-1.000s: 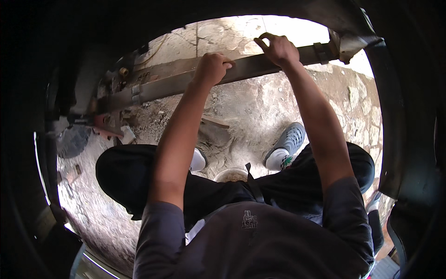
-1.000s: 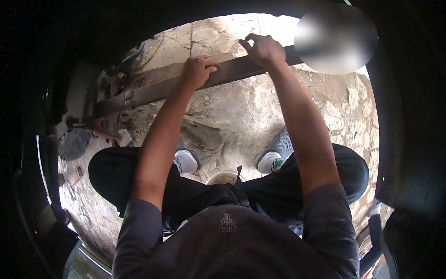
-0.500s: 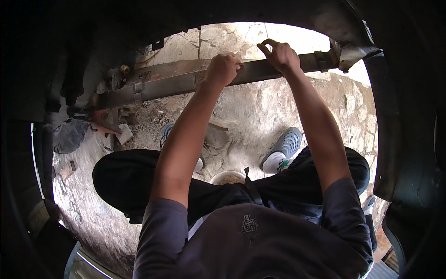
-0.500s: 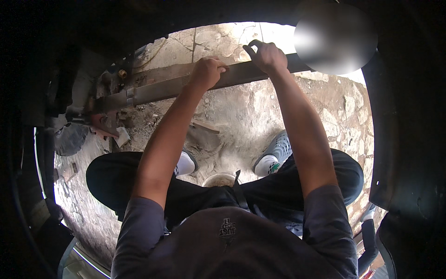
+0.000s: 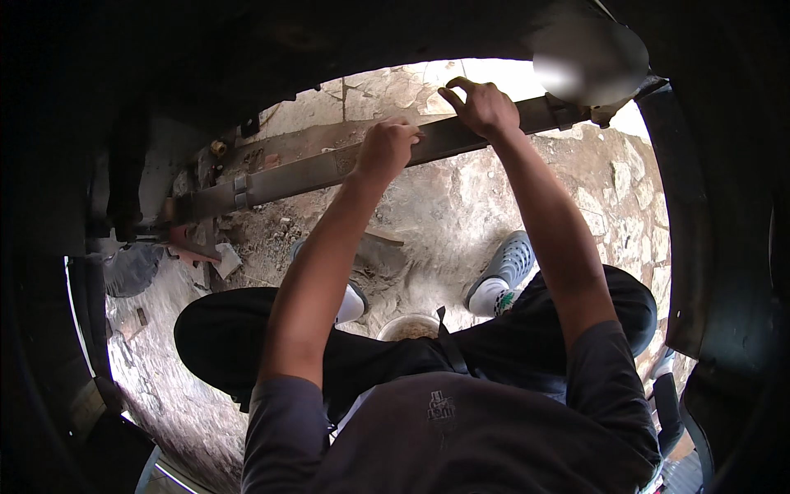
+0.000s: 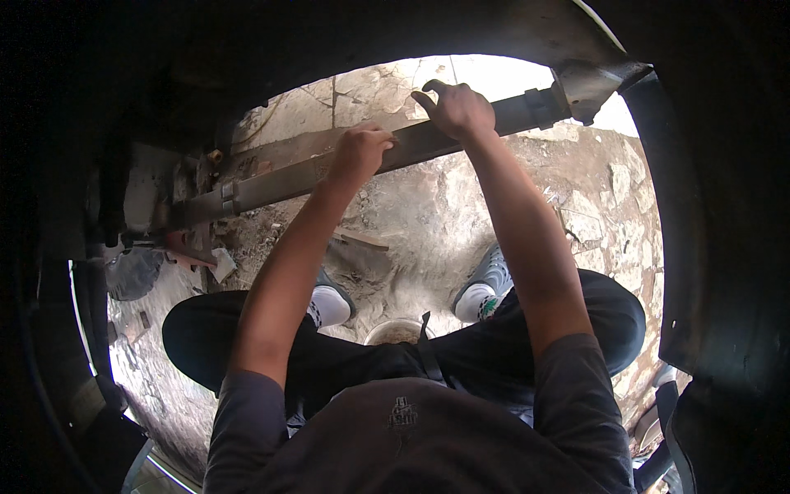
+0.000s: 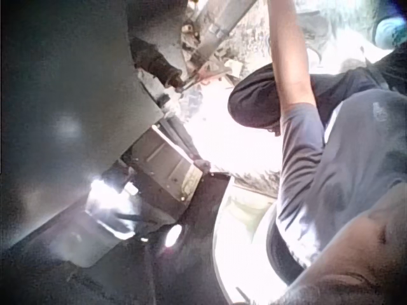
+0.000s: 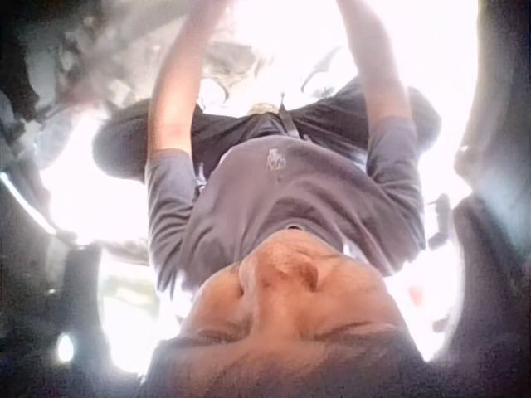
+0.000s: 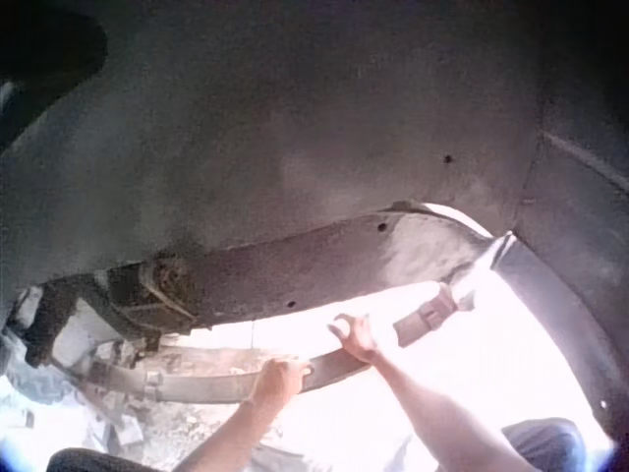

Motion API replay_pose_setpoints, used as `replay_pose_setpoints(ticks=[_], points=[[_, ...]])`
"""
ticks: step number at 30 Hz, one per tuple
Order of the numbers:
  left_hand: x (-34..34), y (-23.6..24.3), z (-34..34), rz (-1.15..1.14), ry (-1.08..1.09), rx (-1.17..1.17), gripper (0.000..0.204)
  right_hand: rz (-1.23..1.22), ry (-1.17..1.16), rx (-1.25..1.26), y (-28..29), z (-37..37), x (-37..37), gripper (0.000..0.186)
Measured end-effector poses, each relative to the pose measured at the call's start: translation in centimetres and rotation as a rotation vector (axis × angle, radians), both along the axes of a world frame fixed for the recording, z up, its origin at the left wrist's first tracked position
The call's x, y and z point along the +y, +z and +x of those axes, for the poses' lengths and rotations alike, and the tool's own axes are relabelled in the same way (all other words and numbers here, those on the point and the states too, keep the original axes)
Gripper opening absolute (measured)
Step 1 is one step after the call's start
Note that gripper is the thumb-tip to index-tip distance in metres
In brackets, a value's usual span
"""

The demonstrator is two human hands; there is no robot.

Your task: The person sits beneath a vehicle and uses a wrench to tighten bolts on a metal suspension component. They repeatedly adjust the wrench and turn the fasteners to secure the part in place.

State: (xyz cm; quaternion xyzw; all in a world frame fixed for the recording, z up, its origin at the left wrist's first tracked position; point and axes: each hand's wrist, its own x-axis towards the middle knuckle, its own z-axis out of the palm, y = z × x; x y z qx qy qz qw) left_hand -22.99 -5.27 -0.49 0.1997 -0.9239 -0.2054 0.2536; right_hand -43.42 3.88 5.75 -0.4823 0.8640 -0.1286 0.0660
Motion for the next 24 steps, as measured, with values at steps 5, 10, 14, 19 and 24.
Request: replay_pose_setpoints(ticks=[5,10,14,19,24], points=[[1.8,1.1,0.0,0.065,0.091,0.041,0.012,0.011,-0.031,0.003,0.3,-0.7,0.5,0.059],[2.9,-2.1,4.4,0.159,0.125,0.189,0.027,-0.013,-0.018,-0.048,0.3,-0.6,0.6,0.058],[4.0,-3.3,5.7,-0.197,0.106,0.087,0.036,0.017,-0.036,-0.074,1.3,-0.2,0.8,0.057],[6.9,-2.7,4.4,-0.284,0.222,-0.046,0.044,-0.055,-0.031,-0.050,0.2,-0.6,0.8,0.056],[6.0,-1.2,1.8,-0.296,0.265,-0.164,0.053,-0.059,-0.016,-0.056,0.2,-0.7,0.8,0.054]])
